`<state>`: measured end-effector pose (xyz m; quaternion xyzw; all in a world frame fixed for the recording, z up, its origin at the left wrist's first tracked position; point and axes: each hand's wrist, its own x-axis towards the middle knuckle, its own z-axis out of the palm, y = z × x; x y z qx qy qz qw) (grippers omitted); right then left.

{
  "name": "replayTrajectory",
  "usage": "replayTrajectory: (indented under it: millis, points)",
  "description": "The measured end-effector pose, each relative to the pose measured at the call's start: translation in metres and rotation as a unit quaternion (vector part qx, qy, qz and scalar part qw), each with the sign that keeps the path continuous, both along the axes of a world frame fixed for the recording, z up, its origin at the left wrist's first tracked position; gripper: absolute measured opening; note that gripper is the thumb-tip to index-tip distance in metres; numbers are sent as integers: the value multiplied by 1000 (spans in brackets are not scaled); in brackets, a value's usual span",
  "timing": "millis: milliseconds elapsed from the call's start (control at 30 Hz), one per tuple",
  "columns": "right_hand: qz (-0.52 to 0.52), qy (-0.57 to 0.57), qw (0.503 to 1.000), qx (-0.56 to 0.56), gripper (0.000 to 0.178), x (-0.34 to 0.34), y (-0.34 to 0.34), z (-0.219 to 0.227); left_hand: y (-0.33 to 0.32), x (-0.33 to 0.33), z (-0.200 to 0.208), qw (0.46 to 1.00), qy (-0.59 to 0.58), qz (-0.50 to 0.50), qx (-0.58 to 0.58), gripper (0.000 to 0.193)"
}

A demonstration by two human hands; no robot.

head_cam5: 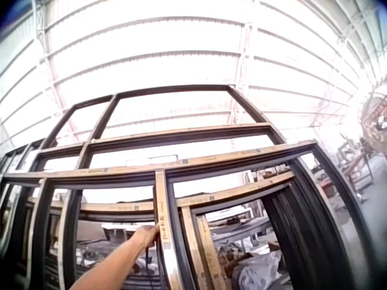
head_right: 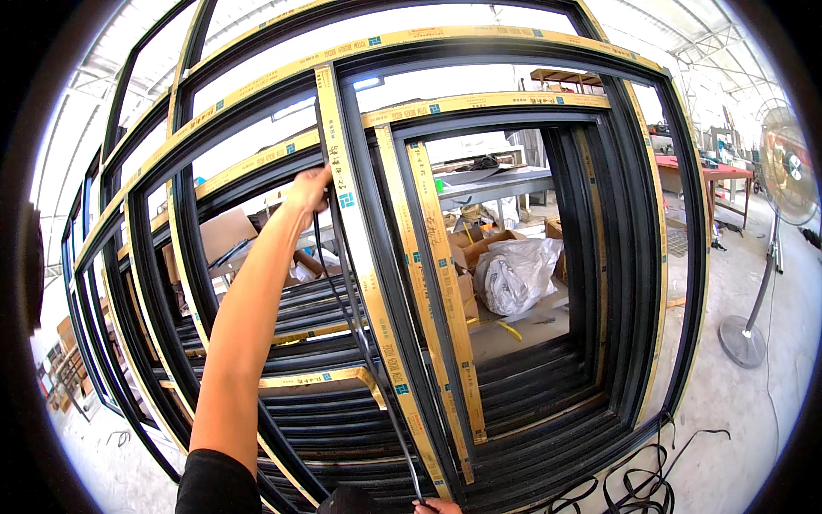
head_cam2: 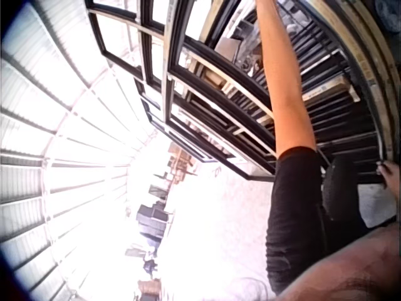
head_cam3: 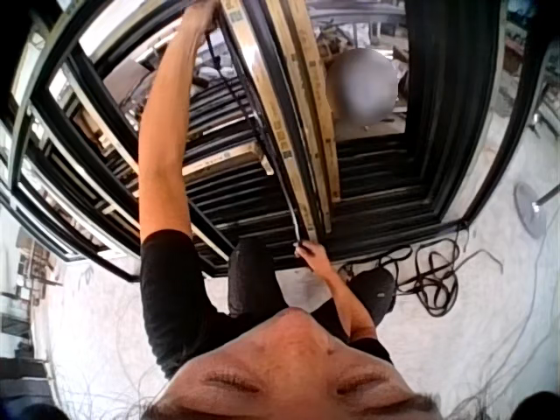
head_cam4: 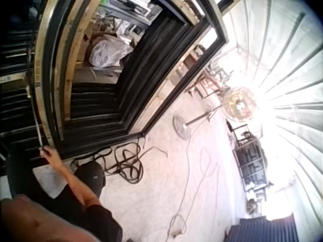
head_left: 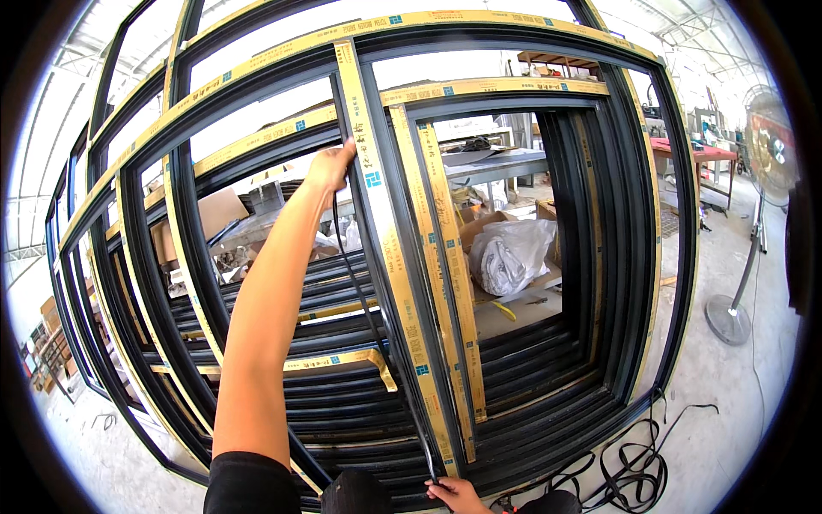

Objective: The person picks up a long black rubber strip and a pair of pliers in a workshop. They walk over to a stack of window frames and begin installing the rubber strip into the frame's groove, using the pliers to push the material in.

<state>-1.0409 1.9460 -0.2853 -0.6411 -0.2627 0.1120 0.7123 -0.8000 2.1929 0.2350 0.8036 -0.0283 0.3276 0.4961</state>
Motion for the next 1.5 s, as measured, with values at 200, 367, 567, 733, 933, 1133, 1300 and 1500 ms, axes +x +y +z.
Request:
replayTrajectory:
  millis: [200, 367, 567, 733, 933, 1133, 1300, 1500]
  points:
    - [21, -17, 999, -20, 17, 1, 3, 5, -11, 7, -22, 993, -74, -18, -86, 45]
    - [6, -4, 1000, 7, 16, 4, 4, 6, -19, -18, -48, 992, 8, -96, -79, 42]
    - [59, 125, 988, 70, 23, 14, 20, -33, -22, -23, -51, 995, -20, -50, -87, 39]
    - [56, 118, 990, 54, 22, 17, 19, -41, -8, -23, -76, 994, -24, -45, -96, 37]
    - [50, 90, 995, -6, 23, 19, 16, -34, -15, -32, -77, 998, -54, 41, -11, 38]
    - [45, 117, 990, 59, 24, 27, 17, -63, -19, -21, -74, 976, -100, 141, 133, 34]
    - [48, 107, 992, 52, 23, 27, 17, -65, -13, -4, -47, 976, -139, 145, 89, 36]
    - [57, 112, 992, 22, 22, 18, 16, -54, -7, -3, -12, 995, -64, 67, 24, 40]
